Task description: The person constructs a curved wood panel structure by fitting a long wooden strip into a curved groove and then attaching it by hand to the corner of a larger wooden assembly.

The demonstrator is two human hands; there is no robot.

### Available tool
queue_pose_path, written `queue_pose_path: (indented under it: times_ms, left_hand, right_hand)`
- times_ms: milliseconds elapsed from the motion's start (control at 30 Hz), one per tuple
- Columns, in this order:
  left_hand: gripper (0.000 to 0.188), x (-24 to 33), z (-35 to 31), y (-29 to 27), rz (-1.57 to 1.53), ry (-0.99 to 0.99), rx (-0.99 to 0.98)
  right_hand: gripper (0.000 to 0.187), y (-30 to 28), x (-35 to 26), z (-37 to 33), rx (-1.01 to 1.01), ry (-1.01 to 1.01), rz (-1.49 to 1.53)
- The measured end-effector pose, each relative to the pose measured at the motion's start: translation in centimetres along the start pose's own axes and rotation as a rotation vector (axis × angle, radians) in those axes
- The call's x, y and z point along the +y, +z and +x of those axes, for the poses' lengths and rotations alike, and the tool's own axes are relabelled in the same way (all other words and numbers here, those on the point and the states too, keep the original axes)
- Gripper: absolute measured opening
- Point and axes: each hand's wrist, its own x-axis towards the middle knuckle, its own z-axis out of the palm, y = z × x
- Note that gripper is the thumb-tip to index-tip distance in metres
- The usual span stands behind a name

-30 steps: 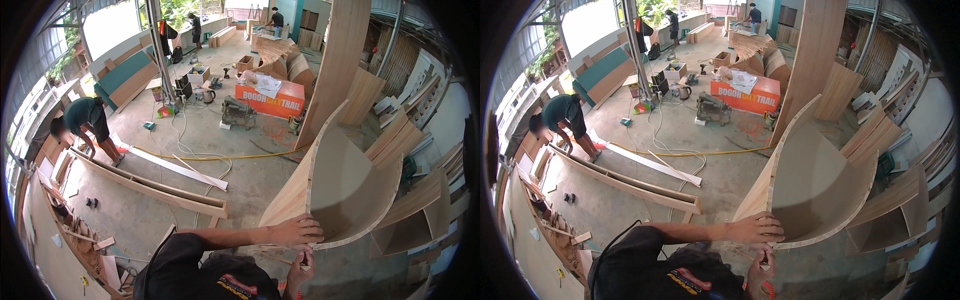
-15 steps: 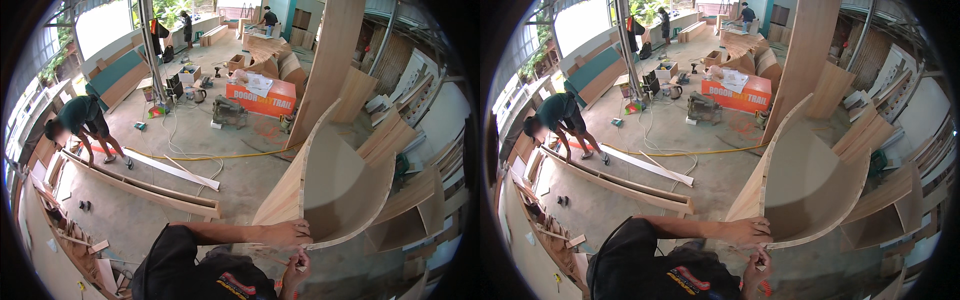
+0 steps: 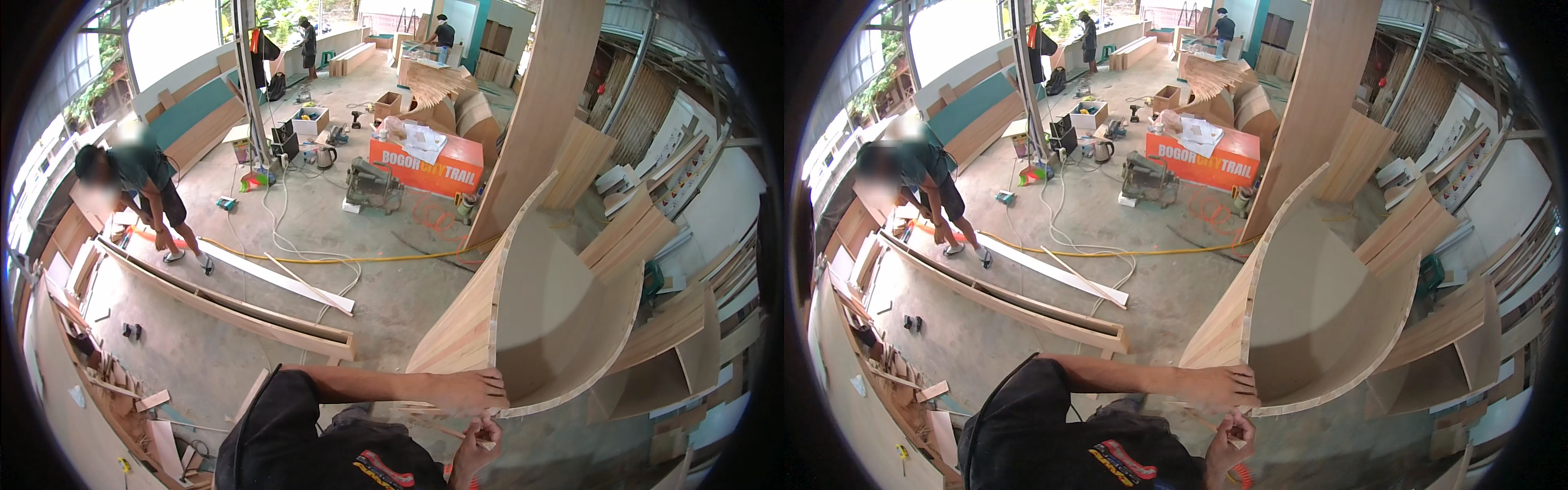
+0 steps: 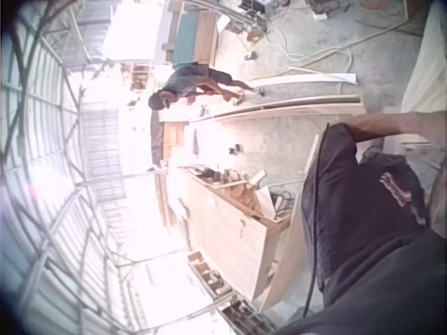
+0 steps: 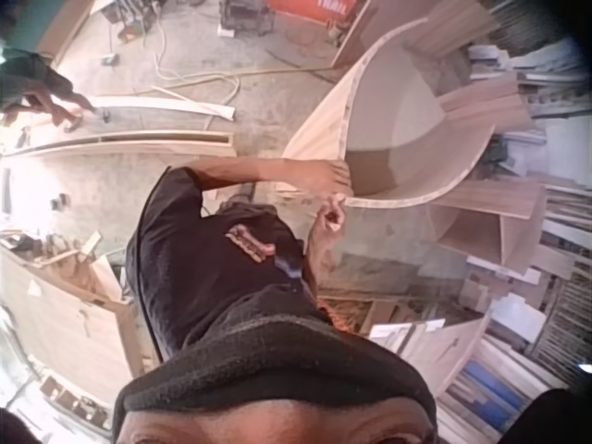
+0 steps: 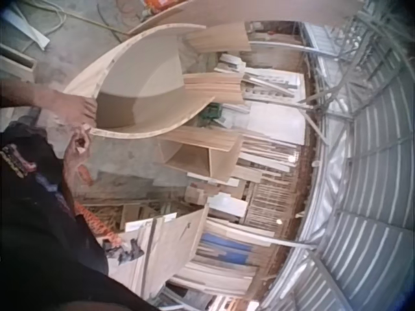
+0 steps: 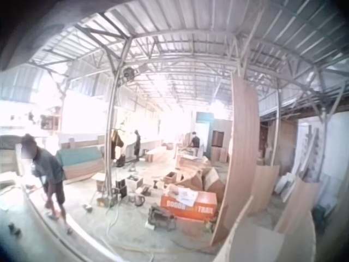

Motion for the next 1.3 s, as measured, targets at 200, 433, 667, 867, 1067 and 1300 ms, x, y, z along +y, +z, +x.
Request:
queue_pose_path:
  times_ms: [200,433,667,867,1067,1300]
  left_hand:
    - [0.035,0.9,0.3,-0.9,-0.073,0.021,0.097]
    - [0.029,2.8,1.1,-2.8,-0.318,0.034,-0.051]
    - [0.034,2.7,1.4,-1.8,-0.358,0.014,-0.086]
    - [0.028,3.3,0.5,-0.8,-0.369,-0.022,0.113]
    - [0.027,3.7,-0.2,-1.6,-0.152,-0.033,0.201]
    - [0.041,2.6,-1.0,1.3,-0.09,0.012,0.279]
  right_hand:
    - [0.013,-0.1,-0.6,0.5,0.031,0.02,0.082]
    - [0.041,-2.2,1.4,0.2,-0.172,0.176,-0.02]
    - [0.036,-2.6,4.6,0.2,-0.133,-0.126,-0.27]
    - [0.017,-1.6,3.9,-0.4,-0.085,-0.131,-0.17]
    - [0.008,0.0,-0.4,0.0,-0.047,-0.139,-0.281]
    - [0.015,-0.3,-1.2,0.5,-0.08,-0.03,-0.195]
